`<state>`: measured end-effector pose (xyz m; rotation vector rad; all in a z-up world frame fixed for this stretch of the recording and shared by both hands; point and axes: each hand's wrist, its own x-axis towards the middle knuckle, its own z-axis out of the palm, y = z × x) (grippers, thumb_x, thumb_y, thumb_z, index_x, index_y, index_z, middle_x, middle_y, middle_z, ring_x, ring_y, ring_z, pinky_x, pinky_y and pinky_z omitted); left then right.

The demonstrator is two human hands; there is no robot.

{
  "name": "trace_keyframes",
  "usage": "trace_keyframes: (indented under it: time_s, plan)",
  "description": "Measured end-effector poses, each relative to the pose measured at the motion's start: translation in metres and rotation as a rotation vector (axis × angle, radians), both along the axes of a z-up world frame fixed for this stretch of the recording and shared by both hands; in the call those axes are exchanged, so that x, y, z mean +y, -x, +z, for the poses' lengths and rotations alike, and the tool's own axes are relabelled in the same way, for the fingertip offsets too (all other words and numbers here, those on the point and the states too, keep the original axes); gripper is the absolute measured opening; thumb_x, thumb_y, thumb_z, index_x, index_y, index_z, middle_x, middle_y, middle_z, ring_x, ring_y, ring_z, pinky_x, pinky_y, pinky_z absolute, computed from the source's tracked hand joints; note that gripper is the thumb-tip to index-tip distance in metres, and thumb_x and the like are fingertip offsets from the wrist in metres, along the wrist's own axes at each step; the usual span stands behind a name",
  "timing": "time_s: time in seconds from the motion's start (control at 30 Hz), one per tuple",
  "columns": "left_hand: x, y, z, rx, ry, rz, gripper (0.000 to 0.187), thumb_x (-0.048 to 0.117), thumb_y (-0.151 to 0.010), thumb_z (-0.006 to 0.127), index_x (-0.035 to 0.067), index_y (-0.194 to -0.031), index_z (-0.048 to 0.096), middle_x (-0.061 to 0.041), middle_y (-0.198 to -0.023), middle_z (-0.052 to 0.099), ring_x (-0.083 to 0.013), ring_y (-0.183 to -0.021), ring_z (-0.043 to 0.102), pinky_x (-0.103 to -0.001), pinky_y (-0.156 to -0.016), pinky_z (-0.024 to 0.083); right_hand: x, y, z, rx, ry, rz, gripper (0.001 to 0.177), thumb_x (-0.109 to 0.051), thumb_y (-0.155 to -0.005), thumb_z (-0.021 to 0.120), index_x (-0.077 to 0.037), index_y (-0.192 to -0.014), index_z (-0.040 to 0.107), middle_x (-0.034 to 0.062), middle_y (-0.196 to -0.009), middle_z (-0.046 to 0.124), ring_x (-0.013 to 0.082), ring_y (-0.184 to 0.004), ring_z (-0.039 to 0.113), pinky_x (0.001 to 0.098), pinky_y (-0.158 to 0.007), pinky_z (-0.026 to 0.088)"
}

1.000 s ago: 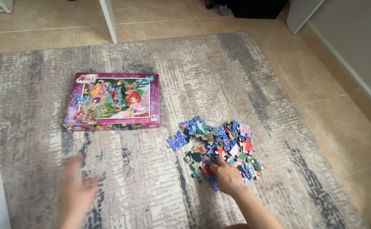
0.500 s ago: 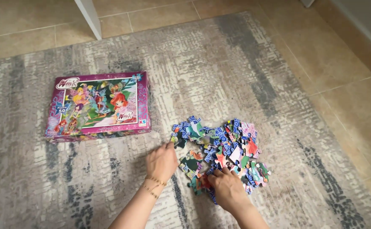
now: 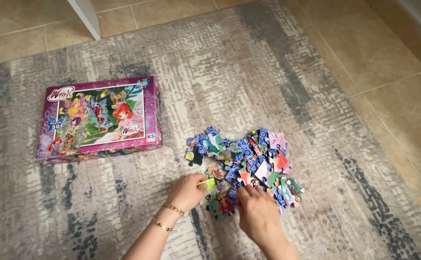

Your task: Assembling a jigsaw puzzle on the floor.

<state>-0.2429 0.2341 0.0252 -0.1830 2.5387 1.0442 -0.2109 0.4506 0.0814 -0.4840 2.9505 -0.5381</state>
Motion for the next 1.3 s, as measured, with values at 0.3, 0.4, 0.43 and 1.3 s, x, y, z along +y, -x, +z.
trace_keyframes:
  time_s: [0.3,0.4,0.43,1.3]
  plan:
    - [0.001,0.065,0.021,0.404,0.221,0.154,0.029,0.016,-0.094,0.067,0.016,-0.122,0.071,-0.005,-0.123,0.068,-0.024,-0.114,0.065,-0.038,-0.101,0.051,-0.049,-0.013,-0.003,-0.724,-0.176,0.037,0.044,-0.031,-0.079,0.085,-0.013,-0.112,0.063,0.0124,-0.116,0.066,0.033,-0.111,0.065,0.0465,-0.092,0.054]
    - [0.005,0.091,0.023,0.542,0.182,-0.04,0.066,0.023,-0.072,0.084,0.012,-0.133,0.064,-0.01,-0.137,0.061,-0.0332,-0.128,0.052,-0.048,-0.104,0.034,-0.053,0.005,-0.015,-0.554,0.028,-0.126,0.031,-0.036,-0.083,0.079,-0.013,-0.101,0.069,0.0137,-0.099,0.074,0.0336,-0.097,0.071,0.0456,-0.085,0.056]
    - [0.008,0.093,0.028,0.532,0.219,-0.134,0.069,0.023,-0.066,0.086,0.013,-0.131,0.064,-0.011,-0.134,0.061,-0.033,-0.13,0.049,-0.052,-0.107,0.026,-0.054,0.014,-0.015,-0.546,0.04,-0.201,0.03,-0.035,-0.083,0.079,-0.013,-0.1,0.069,0.0132,-0.096,0.074,0.034,-0.095,0.071,0.0464,-0.083,0.056]
    - [0.011,0.144,0.042,0.29,0.355,-0.172,0.078,0.019,-0.075,0.083,0.02,-0.146,0.052,-0.004,-0.153,0.049,-0.0303,-0.137,0.046,-0.048,-0.108,0.035,-0.032,0.052,-0.002,-0.409,0.306,-0.636,0.016,-0.029,-0.085,0.074,-0.015,-0.094,0.074,0.0059,-0.084,0.08,0.026,-0.08,0.076,0.0402,-0.076,0.056]
